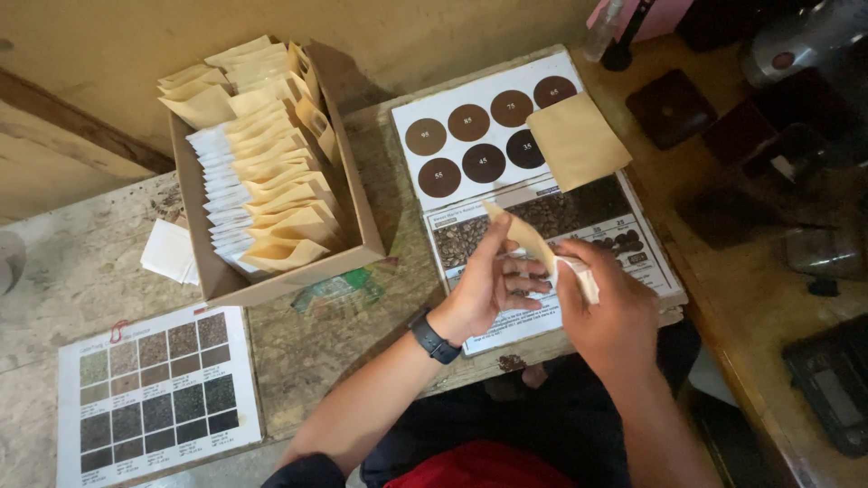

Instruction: The person organizes several small paper packets containing coffee beans, by hand, inside a cardboard box on a wooden desk. The person opens a small paper packet, inserts a white filter, and then places the packets into the cardboard box.

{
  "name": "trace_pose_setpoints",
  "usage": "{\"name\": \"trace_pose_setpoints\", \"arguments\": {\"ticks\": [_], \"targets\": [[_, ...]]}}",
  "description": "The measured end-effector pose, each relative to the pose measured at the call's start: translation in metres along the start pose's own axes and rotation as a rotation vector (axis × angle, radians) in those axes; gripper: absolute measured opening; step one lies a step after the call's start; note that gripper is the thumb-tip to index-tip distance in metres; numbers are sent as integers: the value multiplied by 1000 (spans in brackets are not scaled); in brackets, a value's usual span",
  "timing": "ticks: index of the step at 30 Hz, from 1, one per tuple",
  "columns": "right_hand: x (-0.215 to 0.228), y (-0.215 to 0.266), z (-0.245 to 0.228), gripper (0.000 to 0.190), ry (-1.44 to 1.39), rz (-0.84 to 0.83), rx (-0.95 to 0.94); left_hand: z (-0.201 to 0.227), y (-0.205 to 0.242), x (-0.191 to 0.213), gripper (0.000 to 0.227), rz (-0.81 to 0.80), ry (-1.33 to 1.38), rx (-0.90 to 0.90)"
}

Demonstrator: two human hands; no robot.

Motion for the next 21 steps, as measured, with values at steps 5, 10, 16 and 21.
{"name": "trace_pose_setpoints", "arguments": {"ticks": [5,10,16,21], "targets": [[-5,11,-14,31,369,-115,311,-20,-25,9,95,-218,243,-19],[-15,-3,-61,32,338,-246,643,-19,-28,8,49,-269,480,-96],[-30,8,-65,31,336,-217,775,-18,-28,12,53,-254,637,-37],[-35,35,8,15,41,3,123,-17,-27,16,83,-82,211,-213]]}}
Point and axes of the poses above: each hand's wrist, its own y-axis away from the middle knuckle, its own x-axis out of the back of the hand, z = x × y, the point moved 6 cm from there along -y, towards the middle knuckle, and after that the axes turned 13 degrees about x, right-handed, at the moved point
